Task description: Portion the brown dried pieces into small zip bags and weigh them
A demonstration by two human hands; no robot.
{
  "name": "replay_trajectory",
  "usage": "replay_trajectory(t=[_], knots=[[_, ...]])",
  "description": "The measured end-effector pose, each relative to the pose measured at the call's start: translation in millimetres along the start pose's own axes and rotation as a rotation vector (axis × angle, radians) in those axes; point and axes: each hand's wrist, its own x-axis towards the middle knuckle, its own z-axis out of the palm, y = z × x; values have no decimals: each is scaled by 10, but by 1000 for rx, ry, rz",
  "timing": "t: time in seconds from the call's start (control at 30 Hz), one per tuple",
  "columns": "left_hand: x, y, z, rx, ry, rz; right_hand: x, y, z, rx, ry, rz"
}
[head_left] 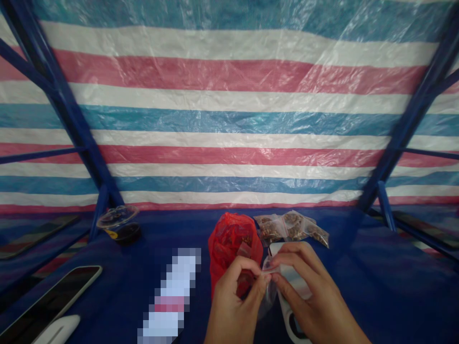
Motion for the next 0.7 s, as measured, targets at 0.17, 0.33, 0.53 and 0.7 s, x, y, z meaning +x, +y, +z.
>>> replay_trajectory(t=[0.17, 0.33, 0.53, 0.7], knots=[[-22, -119, 4, -80, -53, 18, 24, -18, -5, 56, -35, -44], [-34, -163, -25, -284, -237, -142, 27, -1, -28, 86, -129, -148], [-44, 20, -77, -294, -315, -183, -7, 9, -36, 106, -173, -212], [-88, -31, -140, -269, -278, -195, -9, 56, -54, 157, -236, -251]])
